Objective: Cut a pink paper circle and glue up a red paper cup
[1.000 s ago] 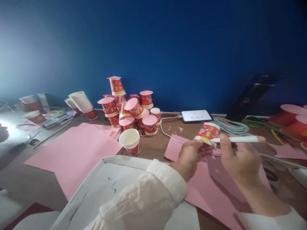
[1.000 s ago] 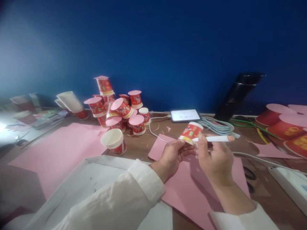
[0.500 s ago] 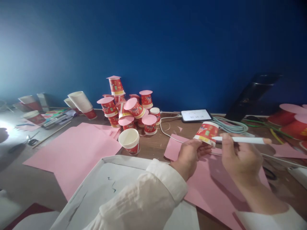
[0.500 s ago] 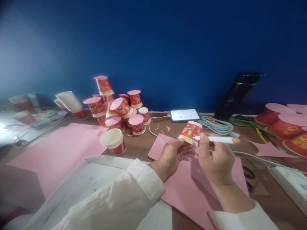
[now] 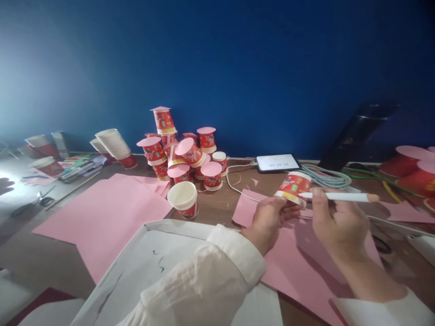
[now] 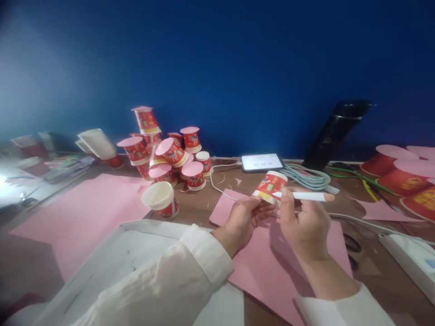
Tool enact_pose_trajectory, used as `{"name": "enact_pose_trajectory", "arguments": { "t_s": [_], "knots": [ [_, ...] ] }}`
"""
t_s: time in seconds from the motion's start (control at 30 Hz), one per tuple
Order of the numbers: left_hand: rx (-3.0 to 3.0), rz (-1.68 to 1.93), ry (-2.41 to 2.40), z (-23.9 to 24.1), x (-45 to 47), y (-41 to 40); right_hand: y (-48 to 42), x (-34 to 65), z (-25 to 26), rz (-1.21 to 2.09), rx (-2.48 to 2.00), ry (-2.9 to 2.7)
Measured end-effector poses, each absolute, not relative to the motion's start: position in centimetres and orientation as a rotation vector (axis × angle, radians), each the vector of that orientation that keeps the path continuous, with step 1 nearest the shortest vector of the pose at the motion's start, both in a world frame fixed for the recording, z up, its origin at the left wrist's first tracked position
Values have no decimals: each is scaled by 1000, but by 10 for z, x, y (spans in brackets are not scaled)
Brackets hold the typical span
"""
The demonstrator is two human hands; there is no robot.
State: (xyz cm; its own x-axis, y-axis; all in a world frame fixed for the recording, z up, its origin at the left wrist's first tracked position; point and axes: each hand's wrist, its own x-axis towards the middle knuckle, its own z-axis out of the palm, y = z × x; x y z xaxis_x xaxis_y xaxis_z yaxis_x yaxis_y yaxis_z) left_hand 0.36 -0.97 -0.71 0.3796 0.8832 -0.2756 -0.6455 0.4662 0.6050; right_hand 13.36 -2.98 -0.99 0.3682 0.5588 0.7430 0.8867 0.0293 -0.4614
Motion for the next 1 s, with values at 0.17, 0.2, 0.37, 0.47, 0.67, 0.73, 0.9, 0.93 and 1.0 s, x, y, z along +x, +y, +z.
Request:
{"name": "enact_pose_trajectory", "arguments": {
  "t_s": [0.17,0.2,0.37,0.47,0.67,0.73,0.9,0.93,1.0],
  "knots": [
    [433,1023,641,-7,4,-9,-31,130,-4,-300,-1706,-1277],
    [440,1024,642,-8,4,-9,-31,130,-3,-298,-1712,-1274],
    [493,988,666,-11,3,-8,-31,131,-3,-362,-1701,-1275],
    [494,988,670,-11,3,-8,-31,132,-5,-352,-1712,-1294],
    [492,993,667,-10,4,-9,-30,133,-7,-349,-1677,-1310],
    [497,994,665,-10,4,-9,-30,133,-7,-338,-1679,-1319],
    [487,1010,666,-10,4,-9,-29,133,-7,-372,-1657,-1294],
    [487,1008,671,-10,4,-9,-30,132,-7,-377,-1651,-1288],
    [484,997,675,-10,4,-9,-31,130,-6,-343,-1664,-1298]
  ]
}}
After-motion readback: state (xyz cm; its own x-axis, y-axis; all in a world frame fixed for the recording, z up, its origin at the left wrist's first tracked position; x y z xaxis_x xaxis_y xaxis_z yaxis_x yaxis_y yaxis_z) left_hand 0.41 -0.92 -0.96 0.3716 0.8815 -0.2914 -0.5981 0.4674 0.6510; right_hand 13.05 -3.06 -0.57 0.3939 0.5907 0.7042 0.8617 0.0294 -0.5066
